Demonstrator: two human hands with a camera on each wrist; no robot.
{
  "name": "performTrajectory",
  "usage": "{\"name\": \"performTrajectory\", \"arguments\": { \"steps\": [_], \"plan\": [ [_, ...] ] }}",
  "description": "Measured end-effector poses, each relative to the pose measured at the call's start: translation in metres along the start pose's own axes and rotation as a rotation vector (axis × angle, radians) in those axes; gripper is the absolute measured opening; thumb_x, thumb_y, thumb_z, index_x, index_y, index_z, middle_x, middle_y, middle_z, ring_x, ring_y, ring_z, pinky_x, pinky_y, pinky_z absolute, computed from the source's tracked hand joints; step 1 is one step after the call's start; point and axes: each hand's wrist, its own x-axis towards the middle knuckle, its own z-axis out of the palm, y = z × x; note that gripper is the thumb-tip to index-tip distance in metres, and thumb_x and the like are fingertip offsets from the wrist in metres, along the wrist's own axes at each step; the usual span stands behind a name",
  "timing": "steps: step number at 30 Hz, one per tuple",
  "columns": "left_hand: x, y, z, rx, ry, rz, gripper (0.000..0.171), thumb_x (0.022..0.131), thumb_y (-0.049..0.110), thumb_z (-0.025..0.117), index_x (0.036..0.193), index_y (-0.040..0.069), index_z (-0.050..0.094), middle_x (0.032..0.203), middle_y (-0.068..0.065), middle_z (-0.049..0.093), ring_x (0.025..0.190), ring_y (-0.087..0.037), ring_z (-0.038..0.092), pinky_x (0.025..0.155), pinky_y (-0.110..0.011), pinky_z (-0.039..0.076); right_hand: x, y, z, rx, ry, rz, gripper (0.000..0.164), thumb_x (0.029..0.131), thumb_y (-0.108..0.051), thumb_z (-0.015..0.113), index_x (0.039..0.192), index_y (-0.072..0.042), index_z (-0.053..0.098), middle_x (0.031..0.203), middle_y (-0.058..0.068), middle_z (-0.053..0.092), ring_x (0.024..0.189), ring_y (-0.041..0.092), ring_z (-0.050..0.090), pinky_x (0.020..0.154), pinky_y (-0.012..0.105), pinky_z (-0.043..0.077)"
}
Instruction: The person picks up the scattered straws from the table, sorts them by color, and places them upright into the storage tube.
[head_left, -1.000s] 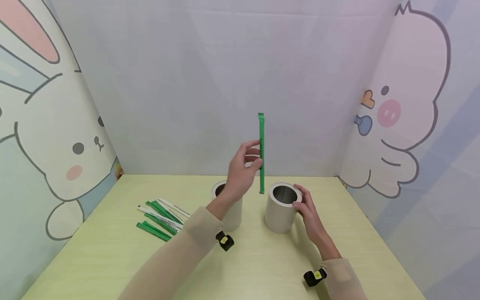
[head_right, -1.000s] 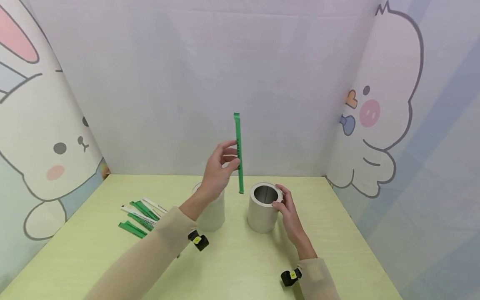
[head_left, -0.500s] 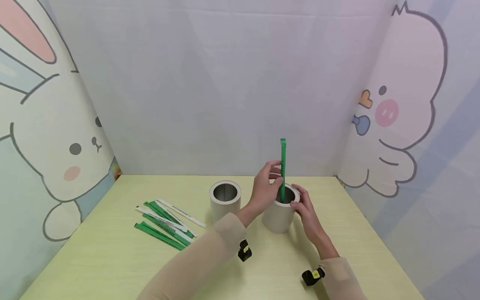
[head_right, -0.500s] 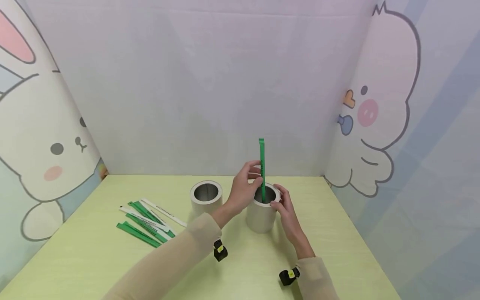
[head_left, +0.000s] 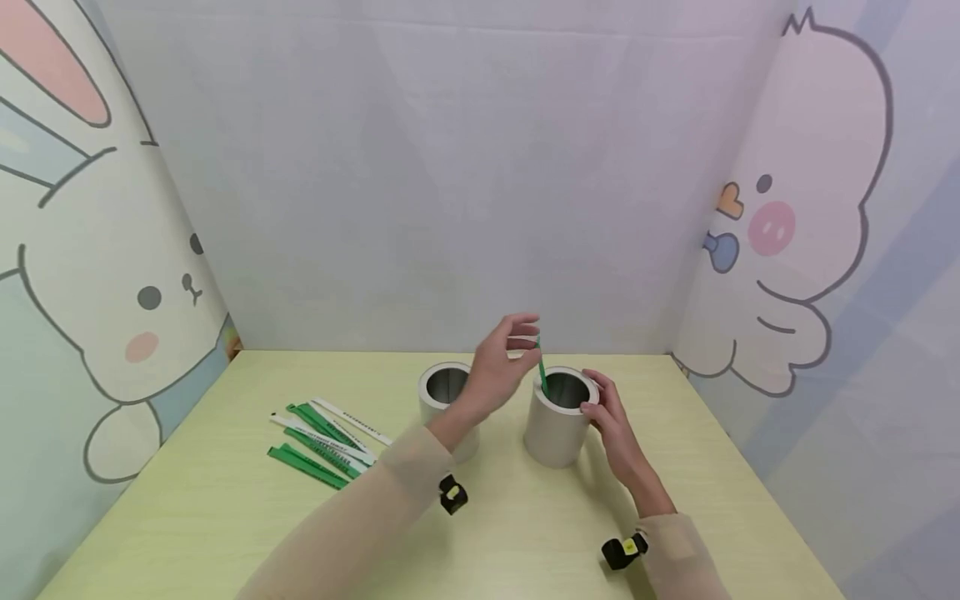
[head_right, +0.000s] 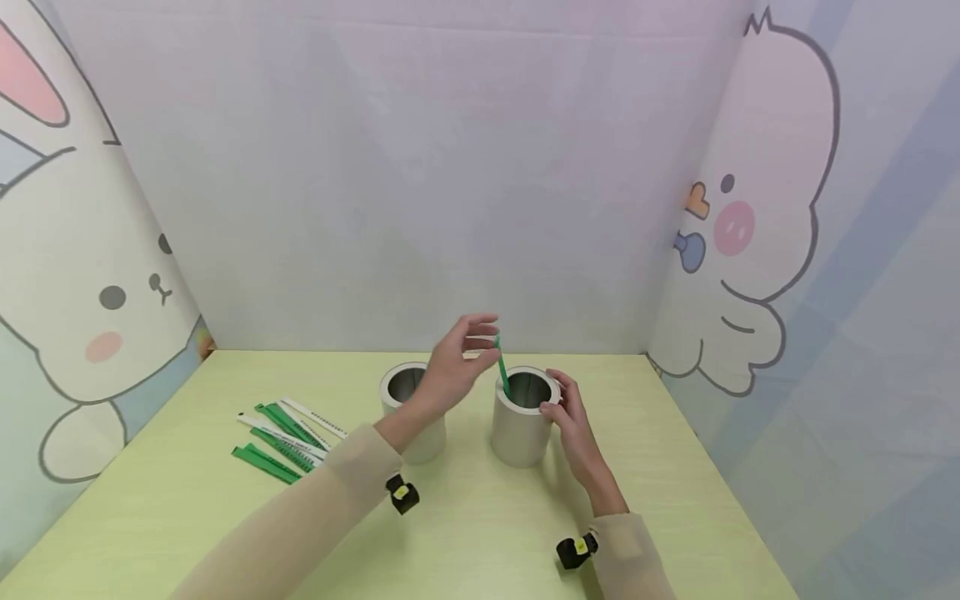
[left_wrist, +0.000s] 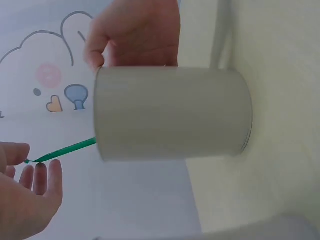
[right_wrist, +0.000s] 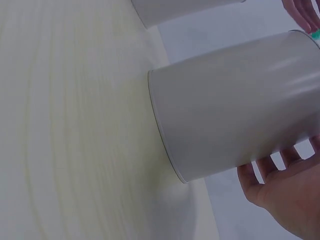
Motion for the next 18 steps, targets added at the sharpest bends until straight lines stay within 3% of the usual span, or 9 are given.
{"name": "performTrajectory", "arguments": {
  "steps": [9, 18],
  "plan": [
    [-0.014, 0.014, -0.093, 0.176, -0.107, 0.065, 0.049, 0.103, 0.011, 0.071, 0.149, 0.021, 0.057, 0.141, -0.002, 0.065, 0.127, -0.027, 0.066, 0.104, -0.043, 0.058, -0.001, 0.001, -0.001, 0.0, 0.012, -0.01, 0.054, 0.111, -0.013, 0.039, 0.163, -0.011, 0.026, 0.161, 0.018, 0.038, 0.14, 0.024, 0.04, 0.103, 0.018, 0.041],
    [-0.053, 0.008, -0.178, 0.284, -0.234, 0.043, 0.057, 0.1, 0.01, 0.076, 0.152, 0.022, 0.055, 0.147, -0.002, 0.061, 0.13, -0.031, 0.064, 0.104, -0.043, 0.058, -0.002, 0.001, 0.001, 0.01, 0.009, -0.007, 0.055, 0.111, -0.013, 0.039, 0.164, -0.011, 0.026, 0.16, 0.017, 0.038, 0.137, 0.021, 0.04, 0.103, 0.022, 0.041]
  ]
}}
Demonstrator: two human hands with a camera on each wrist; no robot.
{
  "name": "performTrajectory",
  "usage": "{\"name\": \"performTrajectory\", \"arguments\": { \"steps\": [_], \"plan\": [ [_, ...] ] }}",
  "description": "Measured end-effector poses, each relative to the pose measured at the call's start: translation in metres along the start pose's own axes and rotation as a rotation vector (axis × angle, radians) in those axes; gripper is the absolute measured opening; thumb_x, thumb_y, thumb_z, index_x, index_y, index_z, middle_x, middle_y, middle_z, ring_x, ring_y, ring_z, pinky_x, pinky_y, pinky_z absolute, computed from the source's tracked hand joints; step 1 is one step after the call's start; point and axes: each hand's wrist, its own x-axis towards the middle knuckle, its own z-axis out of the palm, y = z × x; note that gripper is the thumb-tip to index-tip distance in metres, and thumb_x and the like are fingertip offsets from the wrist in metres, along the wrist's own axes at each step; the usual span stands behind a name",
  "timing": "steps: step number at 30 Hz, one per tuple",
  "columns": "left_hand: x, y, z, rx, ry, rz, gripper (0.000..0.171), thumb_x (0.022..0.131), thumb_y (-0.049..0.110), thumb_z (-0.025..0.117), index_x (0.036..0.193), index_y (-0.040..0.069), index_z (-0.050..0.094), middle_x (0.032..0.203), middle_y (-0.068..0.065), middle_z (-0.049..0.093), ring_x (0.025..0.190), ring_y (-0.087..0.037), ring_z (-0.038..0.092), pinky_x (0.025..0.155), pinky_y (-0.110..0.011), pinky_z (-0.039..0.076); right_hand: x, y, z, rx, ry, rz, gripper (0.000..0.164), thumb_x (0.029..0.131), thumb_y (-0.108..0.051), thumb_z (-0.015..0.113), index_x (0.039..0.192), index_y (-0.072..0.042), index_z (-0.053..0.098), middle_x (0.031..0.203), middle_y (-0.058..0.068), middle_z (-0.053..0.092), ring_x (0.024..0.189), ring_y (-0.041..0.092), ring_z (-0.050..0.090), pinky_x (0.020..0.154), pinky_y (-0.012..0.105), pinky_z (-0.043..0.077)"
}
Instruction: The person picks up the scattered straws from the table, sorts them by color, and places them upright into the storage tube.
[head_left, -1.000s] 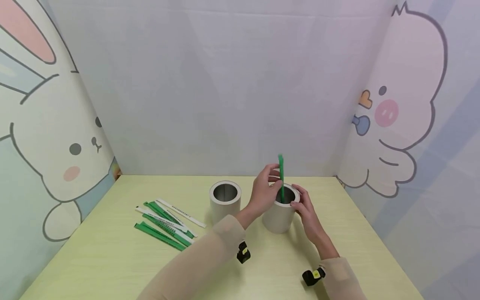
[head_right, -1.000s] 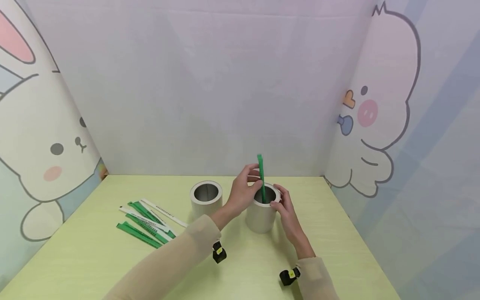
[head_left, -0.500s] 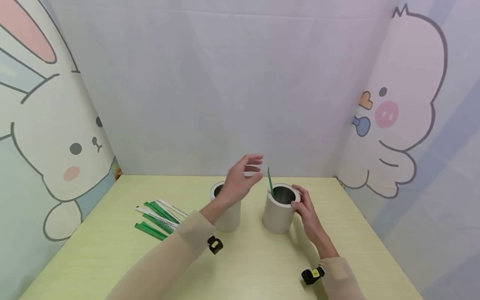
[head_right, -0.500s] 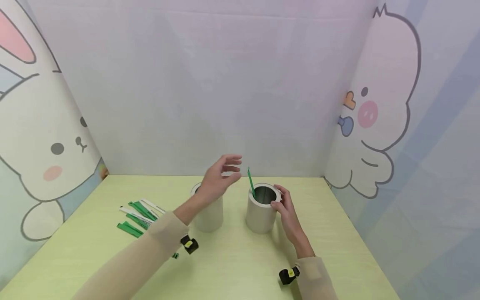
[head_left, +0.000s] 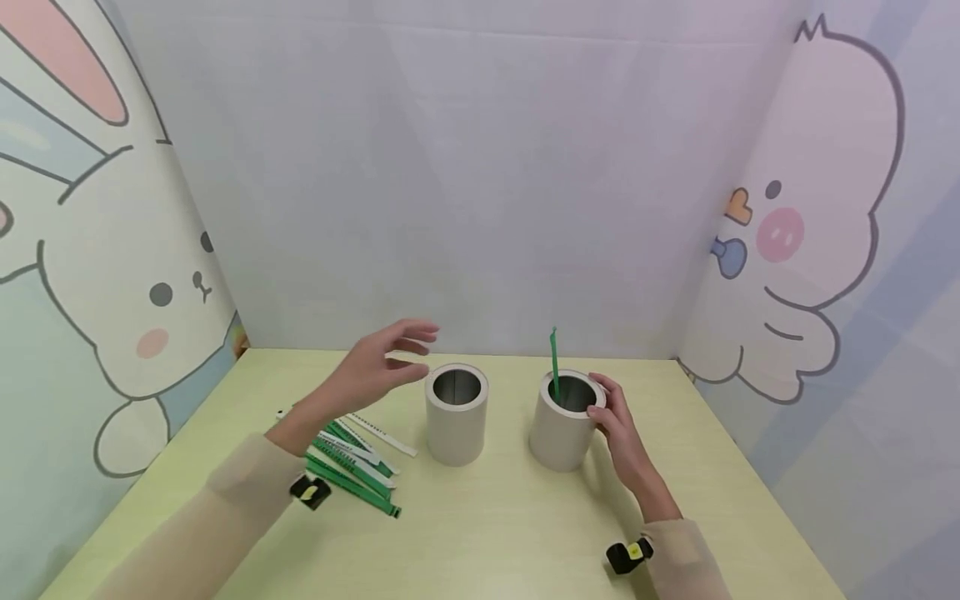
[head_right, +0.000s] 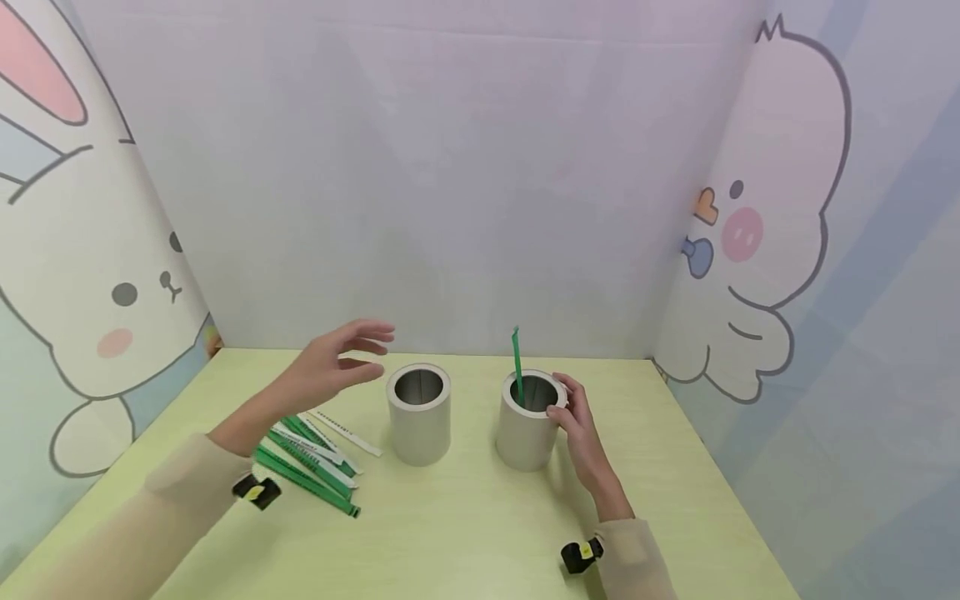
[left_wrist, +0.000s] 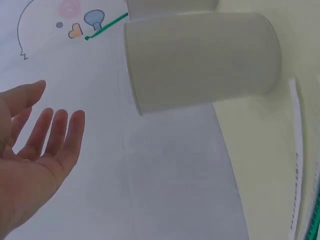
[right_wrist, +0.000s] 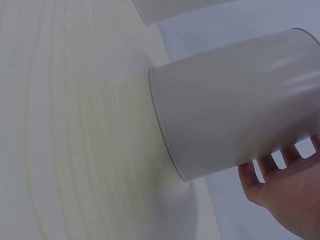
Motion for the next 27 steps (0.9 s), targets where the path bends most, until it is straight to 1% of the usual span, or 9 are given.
{"name": "performTrajectory", "arguments": {
  "steps": [5, 7, 12, 13, 15, 19, 20, 23, 27],
  "plan": [
    [-0.037, -0.025, -0.03, 0.048, -0.09, -0.034, 0.055, 0.098, 0.015, 0.079, 0.148, 0.026, 0.058, 0.144, 0.0, 0.063, 0.13, -0.031, 0.064, 0.105, -0.037, 0.057, -0.001, 0.001, 0.0, -0.002, -0.003, 0.003, 0.054, 0.111, -0.014, 0.038, 0.164, -0.011, 0.025, 0.161, 0.016, 0.037, 0.139, 0.022, 0.039, 0.104, 0.022, 0.04],
    [-0.053, -0.037, -0.039, 0.076, -0.14, -0.046, 0.051, 0.099, 0.017, 0.078, 0.145, 0.028, 0.06, 0.142, 0.003, 0.064, 0.128, -0.028, 0.065, 0.105, -0.034, 0.057, -0.001, 0.0, 0.001, -0.004, -0.003, 0.003, 0.054, 0.112, -0.015, 0.038, 0.164, -0.011, 0.025, 0.161, 0.017, 0.037, 0.14, 0.023, 0.039, 0.104, 0.022, 0.04],
    [-0.091, -0.065, -0.05, 0.106, -0.272, -0.071, 0.046, 0.099, 0.016, 0.077, 0.142, 0.023, 0.063, 0.138, 0.003, 0.066, 0.121, -0.013, 0.065, 0.1, -0.035, 0.06, -0.001, -0.001, 0.001, -0.005, -0.003, 0.0, 0.054, 0.112, -0.015, 0.038, 0.164, -0.011, 0.025, 0.162, 0.017, 0.036, 0.14, 0.023, 0.038, 0.104, 0.021, 0.04],
    [-0.097, -0.07, -0.051, 0.098, -0.295, -0.078, 0.046, 0.099, 0.015, 0.077, 0.142, 0.022, 0.063, 0.138, 0.0, 0.066, 0.121, -0.011, 0.065, 0.099, -0.037, 0.06, -0.001, -0.001, 0.001, -0.005, -0.004, 0.0, 0.054, 0.111, -0.015, 0.038, 0.164, -0.011, 0.025, 0.162, 0.017, 0.036, 0.14, 0.023, 0.038, 0.104, 0.021, 0.04],
    [-0.109, -0.081, -0.051, 0.084, -0.333, -0.097, 0.045, 0.1, 0.015, 0.077, 0.142, 0.02, 0.063, 0.137, -0.004, 0.066, 0.12, -0.014, 0.065, 0.097, -0.038, 0.061, -0.001, -0.001, 0.002, -0.003, -0.005, 0.001, 0.054, 0.111, -0.015, 0.038, 0.164, -0.011, 0.025, 0.162, 0.017, 0.036, 0.14, 0.023, 0.038, 0.104, 0.021, 0.04],
    [-0.124, -0.102, -0.051, 0.049, -0.393, -0.111, 0.045, 0.099, 0.011, 0.076, 0.141, 0.017, 0.064, 0.137, -0.014, 0.065, 0.121, -0.029, 0.066, 0.096, -0.044, 0.061, -0.001, -0.002, 0.001, 0.0, -0.005, 0.003, 0.054, 0.112, -0.015, 0.038, 0.164, -0.011, 0.025, 0.161, 0.017, 0.036, 0.14, 0.024, 0.038, 0.104, 0.021, 0.04],
    [-0.126, -0.106, -0.05, 0.051, -0.403, -0.111, 0.044, 0.099, 0.011, 0.076, 0.141, 0.016, 0.064, 0.136, -0.014, 0.066, 0.121, -0.032, 0.066, 0.096, -0.044, 0.061, -0.001, -0.002, 0.001, 0.0, -0.005, 0.003, 0.054, 0.112, -0.015, 0.038, 0.164, -0.011, 0.025, 0.161, 0.017, 0.036, 0.14, 0.024, 0.038, 0.104, 0.021, 0.04],
    [-0.131, -0.116, -0.05, 0.06, -0.429, -0.099, 0.043, 0.099, 0.009, 0.076, 0.14, 0.015, 0.065, 0.135, -0.013, 0.068, 0.121, -0.034, 0.066, 0.096, -0.043, 0.061, 0.0, -0.001, 0.001, 0.002, -0.006, 0.002, 0.055, 0.111, -0.015, 0.038, 0.164, -0.011, 0.025, 0.161, 0.018, 0.037, 0.139, 0.023, 0.038, 0.104, 0.021, 0.04],
    [-0.133, -0.125, -0.048, 0.092, -0.456, -0.065, 0.041, 0.098, 0.008, 0.076, 0.138, 0.01, 0.066, 0.134, -0.011, 0.071, 0.12, -0.026, 0.068, 0.096, -0.039, 0.061, 0.0, 0.0, 0.001, 0.003, -0.008, 0.0, 0.055, 0.111, -0.015, 0.039, 0.164, -0.011, 0.025, 0.161, 0.018, 0.036, 0.139, 0.022, 0.039, 0.104, 0.021, 0.041]
  ]
}}
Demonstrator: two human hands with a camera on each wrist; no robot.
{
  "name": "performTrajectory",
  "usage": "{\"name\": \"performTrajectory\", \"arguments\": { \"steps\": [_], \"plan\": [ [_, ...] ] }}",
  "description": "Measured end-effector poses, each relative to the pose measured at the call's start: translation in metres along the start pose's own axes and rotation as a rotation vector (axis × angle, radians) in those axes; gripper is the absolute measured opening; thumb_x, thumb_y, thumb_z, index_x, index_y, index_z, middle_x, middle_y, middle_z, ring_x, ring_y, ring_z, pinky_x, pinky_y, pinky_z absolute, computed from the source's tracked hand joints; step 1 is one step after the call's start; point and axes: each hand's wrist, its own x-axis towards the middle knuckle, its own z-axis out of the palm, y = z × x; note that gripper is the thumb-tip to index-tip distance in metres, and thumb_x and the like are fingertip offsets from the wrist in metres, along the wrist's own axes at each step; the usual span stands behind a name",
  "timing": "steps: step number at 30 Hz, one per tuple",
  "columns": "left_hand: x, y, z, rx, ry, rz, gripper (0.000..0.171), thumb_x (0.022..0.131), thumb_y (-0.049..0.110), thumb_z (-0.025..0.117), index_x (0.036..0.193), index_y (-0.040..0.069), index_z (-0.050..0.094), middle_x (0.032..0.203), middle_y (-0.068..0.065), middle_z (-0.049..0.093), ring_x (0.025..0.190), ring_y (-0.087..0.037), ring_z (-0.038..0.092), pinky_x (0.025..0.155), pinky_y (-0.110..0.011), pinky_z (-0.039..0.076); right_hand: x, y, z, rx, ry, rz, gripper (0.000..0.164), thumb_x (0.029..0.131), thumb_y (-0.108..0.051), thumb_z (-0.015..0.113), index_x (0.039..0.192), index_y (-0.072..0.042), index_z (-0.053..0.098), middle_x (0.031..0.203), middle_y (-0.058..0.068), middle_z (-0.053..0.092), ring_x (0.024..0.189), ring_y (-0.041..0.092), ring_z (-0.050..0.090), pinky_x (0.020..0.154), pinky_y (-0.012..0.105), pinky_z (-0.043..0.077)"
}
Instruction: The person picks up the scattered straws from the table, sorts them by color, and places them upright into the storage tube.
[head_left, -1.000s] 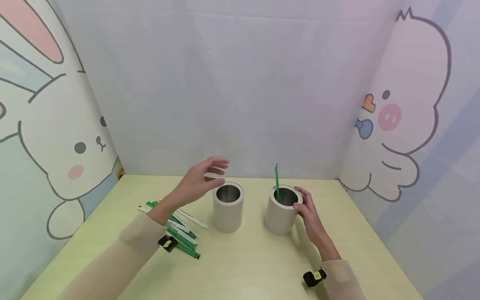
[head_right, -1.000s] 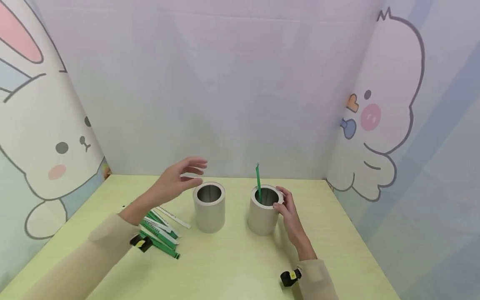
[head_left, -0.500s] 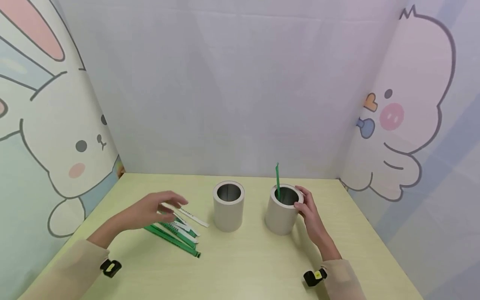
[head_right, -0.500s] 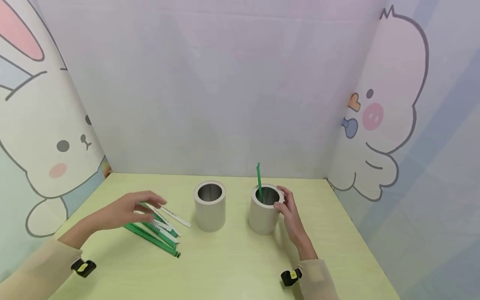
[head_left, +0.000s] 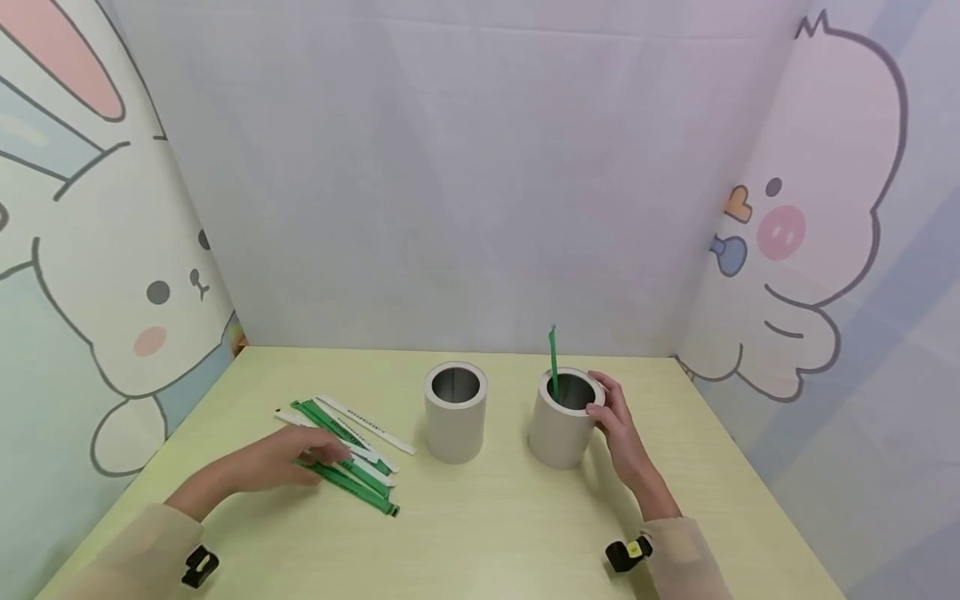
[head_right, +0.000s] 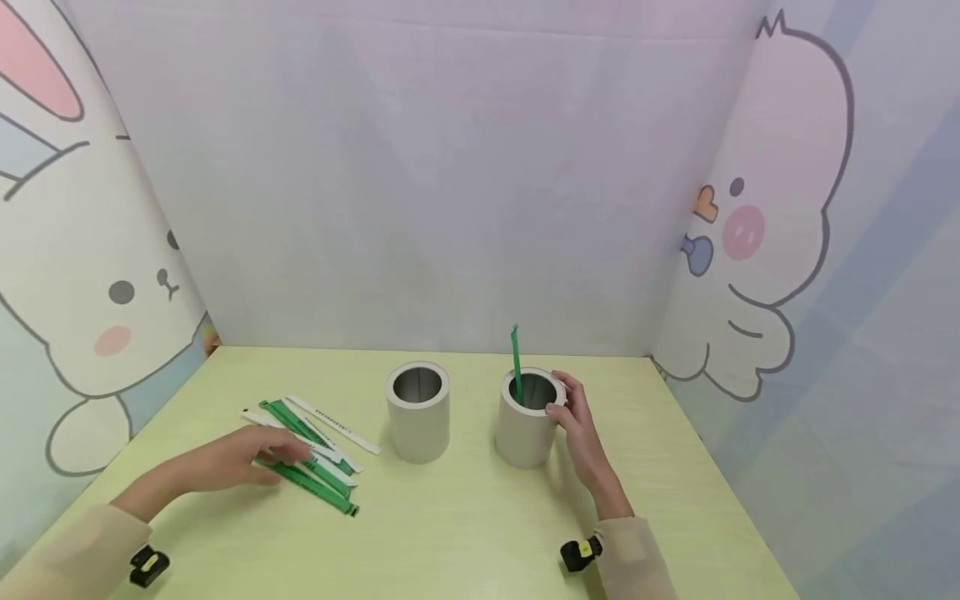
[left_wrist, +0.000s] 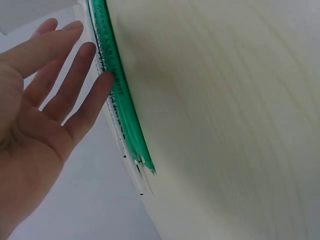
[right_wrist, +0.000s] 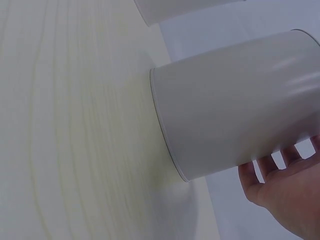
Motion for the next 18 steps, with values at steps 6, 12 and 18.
{"name": "performTrajectory", "arguments": {
  "steps": [6, 12, 18],
  "plan": [
    [0.003, -0.007, 0.005, 0.098, -0.004, 0.089, 0.04, 0.092, -0.004, 0.078, 0.128, 0.011, 0.071, 0.124, -0.004, 0.074, 0.111, -0.015, 0.07, 0.091, -0.035, 0.062, 0.0, -0.001, 0.0, 0.003, 0.0, -0.003, 0.055, 0.111, -0.014, 0.039, 0.164, -0.011, 0.025, 0.162, 0.018, 0.036, 0.14, 0.023, 0.038, 0.104, 0.022, 0.04],
    [0.008, -0.008, 0.01, 0.206, 0.023, 0.21, 0.041, 0.088, -0.013, 0.078, 0.114, 0.018, 0.072, 0.11, 0.003, 0.074, 0.096, -0.01, 0.069, 0.079, -0.031, 0.062, 0.001, -0.001, 0.0, 0.004, 0.005, 0.005, 0.055, 0.111, -0.014, 0.039, 0.164, -0.012, 0.025, 0.162, 0.016, 0.036, 0.141, 0.024, 0.037, 0.105, 0.023, 0.04],
    [0.01, -0.005, 0.011, 0.204, 0.014, 0.178, 0.04, 0.089, -0.013, 0.076, 0.113, 0.019, 0.074, 0.11, 0.005, 0.074, 0.095, -0.008, 0.069, 0.077, -0.031, 0.061, -0.001, -0.001, 0.001, 0.005, 0.003, 0.011, 0.055, 0.111, -0.013, 0.039, 0.164, -0.012, 0.025, 0.163, 0.016, 0.036, 0.142, 0.025, 0.037, 0.106, 0.023, 0.039]
  ]
}}
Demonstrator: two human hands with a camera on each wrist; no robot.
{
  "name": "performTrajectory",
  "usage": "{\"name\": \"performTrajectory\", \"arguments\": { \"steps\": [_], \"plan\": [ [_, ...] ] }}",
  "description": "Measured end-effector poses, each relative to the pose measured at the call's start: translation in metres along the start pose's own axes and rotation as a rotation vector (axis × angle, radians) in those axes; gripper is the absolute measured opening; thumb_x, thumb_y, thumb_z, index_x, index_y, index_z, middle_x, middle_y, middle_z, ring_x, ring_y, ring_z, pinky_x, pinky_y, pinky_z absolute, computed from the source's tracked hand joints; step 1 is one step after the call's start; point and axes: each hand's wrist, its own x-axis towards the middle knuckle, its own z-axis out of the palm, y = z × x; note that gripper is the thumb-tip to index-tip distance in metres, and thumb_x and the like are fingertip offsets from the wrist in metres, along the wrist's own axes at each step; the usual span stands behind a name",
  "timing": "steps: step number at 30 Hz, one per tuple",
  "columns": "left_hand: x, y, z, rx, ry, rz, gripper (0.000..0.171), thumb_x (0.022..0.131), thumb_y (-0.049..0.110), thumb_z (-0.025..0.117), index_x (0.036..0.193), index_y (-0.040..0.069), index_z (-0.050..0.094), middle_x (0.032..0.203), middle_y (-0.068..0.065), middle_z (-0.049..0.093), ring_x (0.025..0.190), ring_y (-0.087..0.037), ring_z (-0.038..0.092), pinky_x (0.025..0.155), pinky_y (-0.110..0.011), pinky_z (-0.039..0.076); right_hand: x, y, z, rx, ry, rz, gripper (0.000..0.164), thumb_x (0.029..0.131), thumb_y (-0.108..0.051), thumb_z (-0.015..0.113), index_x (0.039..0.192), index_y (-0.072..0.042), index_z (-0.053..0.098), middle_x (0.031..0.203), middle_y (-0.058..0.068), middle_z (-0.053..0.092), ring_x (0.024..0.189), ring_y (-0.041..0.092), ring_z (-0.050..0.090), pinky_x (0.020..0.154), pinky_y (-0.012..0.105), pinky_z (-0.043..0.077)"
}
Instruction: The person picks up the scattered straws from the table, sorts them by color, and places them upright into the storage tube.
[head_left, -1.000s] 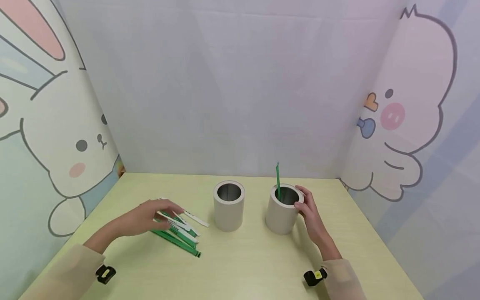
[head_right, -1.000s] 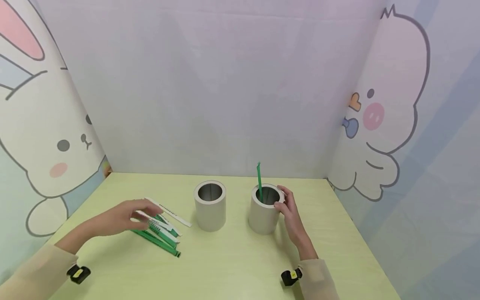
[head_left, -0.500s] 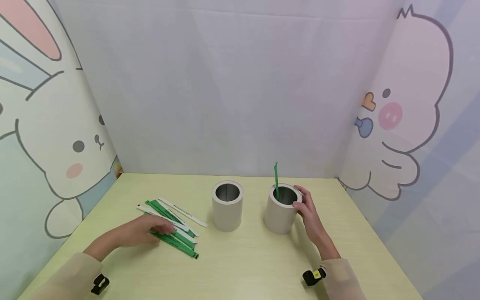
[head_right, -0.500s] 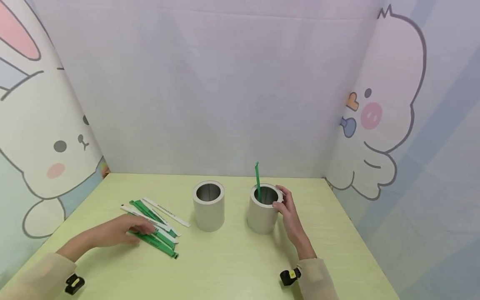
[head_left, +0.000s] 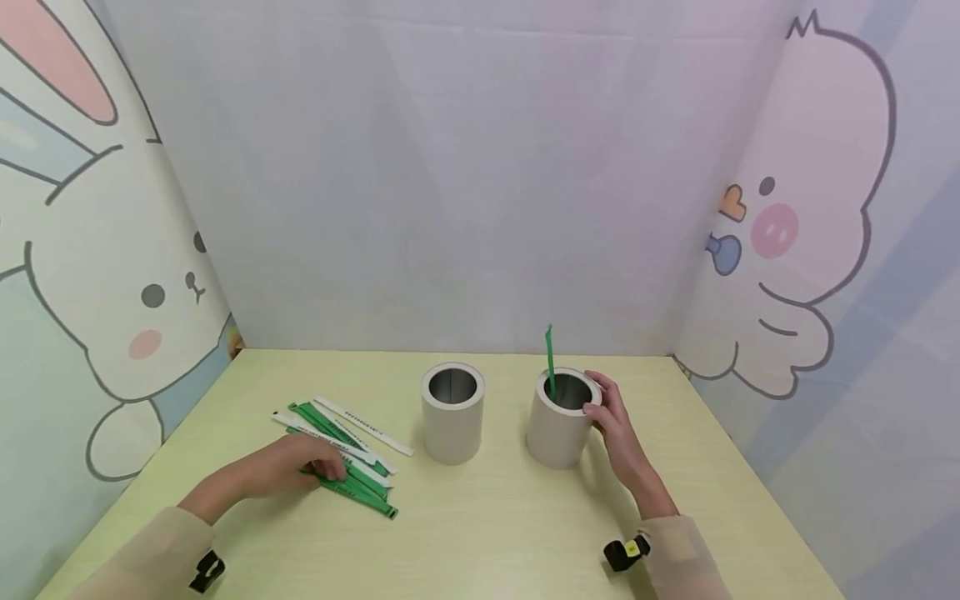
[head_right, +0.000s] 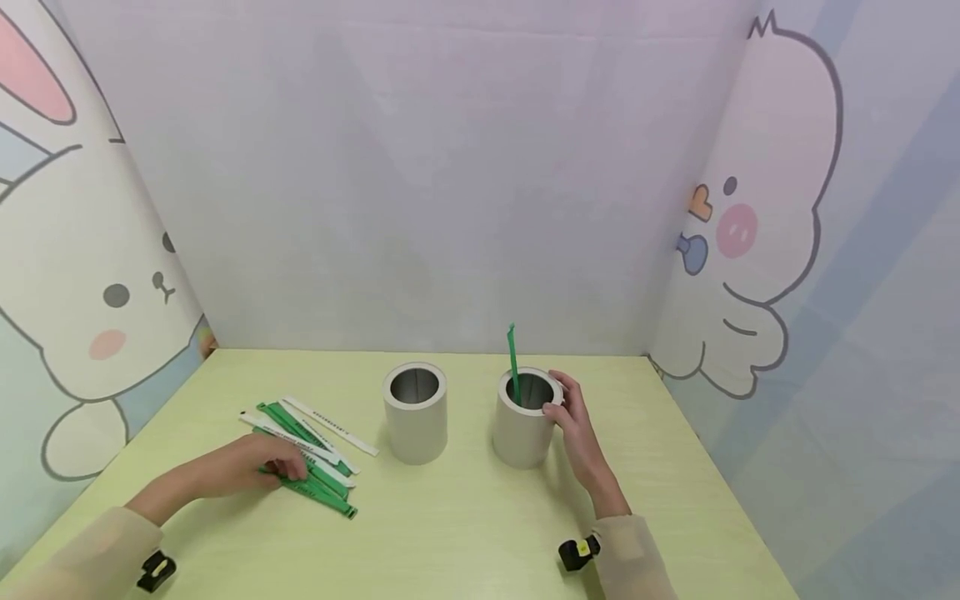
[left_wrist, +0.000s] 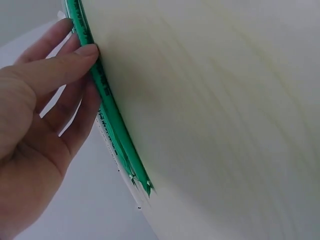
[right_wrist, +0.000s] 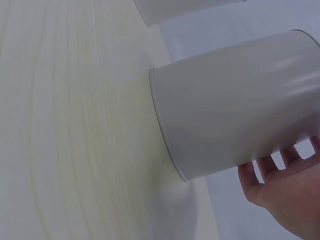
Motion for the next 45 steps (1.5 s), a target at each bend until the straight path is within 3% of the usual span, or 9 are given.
{"name": "performTrajectory", "arguments": {
  "steps": [5, 13, 22, 29, 35, 40, 45],
  "plan": [
    [0.001, 0.003, -0.001, -0.049, -0.024, -0.033, 0.038, 0.092, -0.013, 0.073, 0.115, 0.018, 0.075, 0.112, 0.004, 0.075, 0.097, -0.009, 0.07, 0.079, -0.03, 0.062, -0.001, 0.001, 0.001, 0.003, -0.003, 0.0, 0.056, 0.11, -0.014, 0.039, 0.164, -0.012, 0.025, 0.162, 0.016, 0.036, 0.142, 0.025, 0.037, 0.106, 0.023, 0.039],
    [0.012, 0.024, -0.004, -0.086, 0.03, 0.024, 0.038, 0.097, -0.01, 0.069, 0.126, 0.015, 0.073, 0.118, -0.001, 0.075, 0.103, -0.019, 0.072, 0.083, -0.029, 0.061, -0.001, 0.001, 0.0, 0.0, -0.009, -0.006, 0.056, 0.11, -0.014, 0.039, 0.164, -0.012, 0.025, 0.162, 0.017, 0.036, 0.142, 0.026, 0.037, 0.106, 0.023, 0.039],
    [0.042, 0.058, -0.009, -0.17, 0.153, -0.113, 0.04, 0.102, -0.002, 0.067, 0.134, 0.022, 0.068, 0.116, 0.006, 0.071, 0.105, -0.009, 0.068, 0.085, -0.029, 0.061, -0.001, 0.001, 0.0, -0.001, -0.01, -0.005, 0.055, 0.111, -0.014, 0.04, 0.164, -0.012, 0.026, 0.162, 0.017, 0.037, 0.141, 0.026, 0.038, 0.106, 0.022, 0.039],
    [0.075, 0.081, -0.011, -0.194, 0.293, -0.141, 0.041, 0.102, 0.003, 0.069, 0.14, 0.019, 0.065, 0.118, 0.002, 0.07, 0.107, -0.017, 0.068, 0.087, -0.031, 0.062, -0.001, 0.002, -0.001, 0.003, -0.011, -0.005, 0.055, 0.111, -0.014, 0.04, 0.164, -0.012, 0.026, 0.161, 0.017, 0.037, 0.141, 0.026, 0.038, 0.106, 0.023, 0.039],
    [0.111, 0.105, -0.015, -0.255, 0.464, -0.199, 0.044, 0.102, 0.004, 0.071, 0.142, 0.022, 0.063, 0.121, 0.0, 0.07, 0.112, -0.02, 0.069, 0.094, -0.033, 0.061, -0.001, 0.002, -0.002, 0.003, -0.007, -0.007, 0.055, 0.111, -0.014, 0.039, 0.164, -0.013, 0.025, 0.162, 0.017, 0.037, 0.141, 0.024, 0.038, 0.105, 0.022, 0.039],
    [0.143, 0.12, -0.017, -0.331, 0.578, -0.178, 0.047, 0.101, 0.005, 0.072, 0.144, 0.021, 0.061, 0.123, -0.003, 0.069, 0.117, -0.022, 0.069, 0.098, -0.037, 0.06, -0.001, 0.002, -0.002, 0.005, -0.002, -0.006, 0.055, 0.111, -0.014, 0.039, 0.164, -0.013, 0.025, 0.162, 0.016, 0.036, 0.14, 0.023, 0.038, 0.106, 0.021, 0.039],
    [0.174, 0.133, -0.017, -0.416, 0.652, -0.15, 0.047, 0.101, 0.006, 0.072, 0.145, 0.019, 0.061, 0.124, -0.006, 0.068, 0.117, -0.024, 0.068, 0.094, -0.034, 0.061, -0.001, 0.003, -0.001, 0.002, -0.008, -0.017, 0.054, 0.112, -0.016, 0.039, 0.164, -0.013, 0.026, 0.163, 0.016, 0.036, 0.142, 0.025, 0.037, 0.106, 0.021, 0.039]
  ]
}}
